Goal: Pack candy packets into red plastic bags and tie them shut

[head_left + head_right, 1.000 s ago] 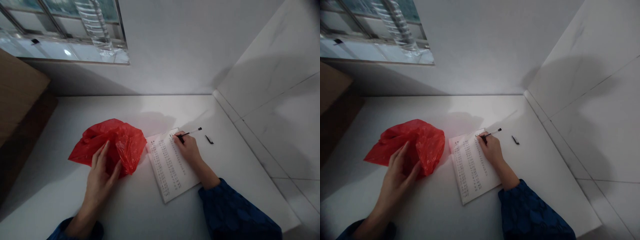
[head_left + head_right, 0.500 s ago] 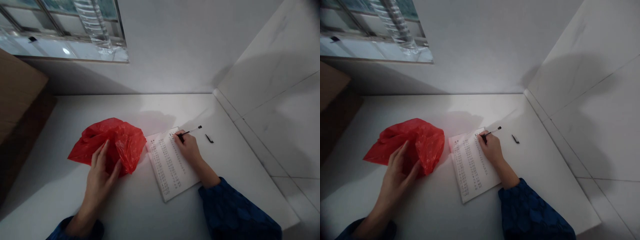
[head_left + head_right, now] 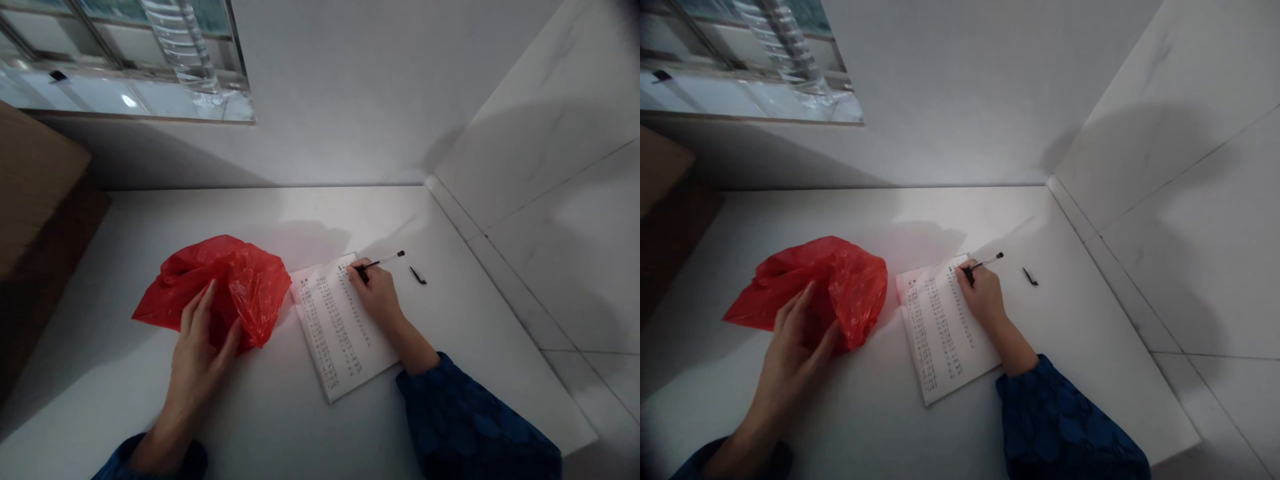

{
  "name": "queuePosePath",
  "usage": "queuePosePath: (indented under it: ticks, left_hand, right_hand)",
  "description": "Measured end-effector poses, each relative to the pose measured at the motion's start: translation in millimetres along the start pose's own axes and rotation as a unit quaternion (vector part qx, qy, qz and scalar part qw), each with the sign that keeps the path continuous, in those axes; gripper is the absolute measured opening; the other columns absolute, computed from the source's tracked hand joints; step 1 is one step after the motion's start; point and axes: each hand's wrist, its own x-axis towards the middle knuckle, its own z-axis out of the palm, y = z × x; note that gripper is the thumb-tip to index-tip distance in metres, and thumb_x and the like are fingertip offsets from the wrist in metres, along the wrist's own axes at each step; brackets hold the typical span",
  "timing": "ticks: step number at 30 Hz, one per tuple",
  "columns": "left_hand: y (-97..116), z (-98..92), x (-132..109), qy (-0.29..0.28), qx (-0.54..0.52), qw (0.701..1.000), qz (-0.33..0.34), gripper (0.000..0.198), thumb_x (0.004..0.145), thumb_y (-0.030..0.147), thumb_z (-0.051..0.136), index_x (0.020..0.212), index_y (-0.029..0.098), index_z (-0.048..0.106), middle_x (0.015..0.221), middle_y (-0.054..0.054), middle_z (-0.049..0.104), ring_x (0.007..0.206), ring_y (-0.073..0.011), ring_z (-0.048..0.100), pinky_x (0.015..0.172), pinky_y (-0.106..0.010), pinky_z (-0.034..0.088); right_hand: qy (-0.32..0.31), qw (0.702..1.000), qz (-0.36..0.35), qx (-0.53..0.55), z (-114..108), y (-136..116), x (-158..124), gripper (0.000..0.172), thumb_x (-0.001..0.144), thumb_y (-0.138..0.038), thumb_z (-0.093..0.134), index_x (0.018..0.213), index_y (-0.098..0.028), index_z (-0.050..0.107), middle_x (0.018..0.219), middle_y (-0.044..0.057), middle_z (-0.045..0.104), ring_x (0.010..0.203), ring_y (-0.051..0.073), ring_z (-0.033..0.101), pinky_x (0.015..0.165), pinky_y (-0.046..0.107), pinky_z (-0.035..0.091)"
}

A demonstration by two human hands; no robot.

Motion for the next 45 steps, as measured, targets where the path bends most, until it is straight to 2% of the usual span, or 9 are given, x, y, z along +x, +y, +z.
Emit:
queuePosePath:
  ticks: [15, 19, 24, 29, 33, 36, 39, 42, 45]
  left_hand:
    - [-1, 0.0, 0, -0.001, -0.008, 1.000, 0.008, 0.073, 0.092, 0.047, 0.054, 0.156, 0.025, 0.028, 0.149, -0.014, 0.041, 0.138, -0.0355, 0.041, 0.111, -0.055, 0.042]
    - [-3, -1.0, 0, -0.006, -0.007, 1.000, 0.013, 0.071, 0.093, 0.048, 0.052, 0.156, 0.026, 0.026, 0.149, -0.015, 0.040, 0.138, -0.0371, 0.041, 0.108, -0.058, 0.043]
    - [-9, 1.1, 2, -0.006, -0.016, 0.999, 0.030, 0.069, 0.095, 0.046, 0.050, 0.156, 0.028, 0.025, 0.151, -0.014, 0.039, 0.138, -0.0368, 0.042, 0.107, -0.057, 0.044]
    - [-9, -1.3, 2, 0.008, -0.009, 0.999, 0.047, 0.067, 0.096, 0.045, 0.049, 0.155, 0.026, 0.025, 0.150, -0.015, 0.038, 0.137, -0.0354, 0.043, 0.107, -0.057, 0.044]
    - [-2, -20.2, -9, 0.024, 0.015, 0.997, 0.073, 0.059, 0.097, 0.042, 0.048, 0.151, 0.025, 0.034, 0.150, -0.016, 0.038, 0.141, -0.0361, 0.038, 0.103, -0.053, 0.049]
    - [2, -39.3, -19, 0.042, 0.037, 0.996, 0.064, 0.053, 0.098, 0.042, 0.048, 0.147, 0.024, 0.041, 0.150, -0.017, 0.038, 0.138, -0.0366, 0.042, 0.091, -0.047, 0.056]
    - [6, -55.6, -26, 0.057, 0.023, 0.996, 0.072, 0.049, 0.098, 0.041, 0.048, 0.144, 0.024, 0.045, 0.147, -0.016, 0.042, 0.136, -0.0340, 0.045, 0.088, -0.041, 0.056]
    - [13, -66.4, -29, 0.054, -0.014, 0.995, 0.078, 0.047, 0.098, 0.041, 0.049, 0.143, 0.027, 0.047, 0.144, -0.012, 0.046, 0.132, -0.0304, 0.049, 0.079, -0.033, 0.057]
    - [20, -75.5, -29, 0.059, -0.033, 0.994, 0.084, 0.046, 0.097, 0.043, 0.050, 0.142, 0.028, 0.049, 0.138, -0.010, 0.050, 0.122, -0.0267, 0.057, 0.080, -0.032, 0.057]
  right_hand:
    - [-0.002, 0.999, 0.006, -0.034, 3, 5, -1, 0.032, 0.097, -0.043, 0.043, 0.087, -0.019, 0.060, 0.068, 0.001, 0.064, 0.060, 0.016, 0.060, 0.058, 0.024, 0.043]
    - [0.007, 0.995, 0.026, -0.096, -21, 12, -2, 0.042, 0.101, -0.045, 0.028, 0.078, -0.020, 0.052, 0.065, 0.001, 0.060, 0.061, 0.015, 0.059, 0.060, 0.025, 0.042]
    - [-0.032, 0.969, 0.066, -0.236, -66, 26, -17, 0.044, 0.093, -0.051, 0.050, 0.061, -0.021, 0.047, 0.058, 0.003, 0.059, 0.058, 0.020, 0.057, 0.055, 0.029, 0.029]
    - [-0.091, 0.945, 0.090, -0.301, -69, 37, -39, 0.043, 0.094, -0.049, 0.049, 0.063, -0.020, 0.056, 0.065, 0.006, 0.066, 0.063, 0.022, 0.062, 0.053, 0.028, 0.026]
    - [-0.090, 0.935, 0.100, -0.328, -69, 32, -45, 0.045, 0.096, -0.054, 0.046, 0.071, -0.019, 0.062, 0.068, 0.007, 0.068, 0.065, 0.023, 0.065, 0.052, 0.028, 0.029]
    - [-0.015, 0.949, 0.011, -0.315, -69, 6, -51, 0.039, 0.098, -0.050, 0.045, 0.084, -0.019, 0.064, 0.077, 0.007, 0.069, 0.065, 0.021, 0.064, 0.053, 0.029, 0.036]
    - [0.042, 0.955, -0.204, -0.210, -56, -47, -58, 0.023, 0.099, -0.035, 0.048, 0.098, -0.019, 0.065, 0.095, 0.007, 0.070, 0.077, 0.020, 0.067, 0.063, 0.030, 0.048]
    - [0.047, 0.910, -0.380, -0.158, -32, -105, -58, 0.025, 0.095, -0.021, 0.055, 0.119, -0.019, 0.062, 0.123, 0.012, 0.065, 0.111, 0.025, 0.061, 0.093, 0.038, 0.051]
    - [0.014, 0.881, -0.443, -0.167, -10, -139, -44, 0.036, 0.094, -0.013, 0.055, 0.129, -0.021, 0.059, 0.140, 0.012, 0.055, 0.131, 0.025, 0.048, 0.108, 0.044, 0.043]
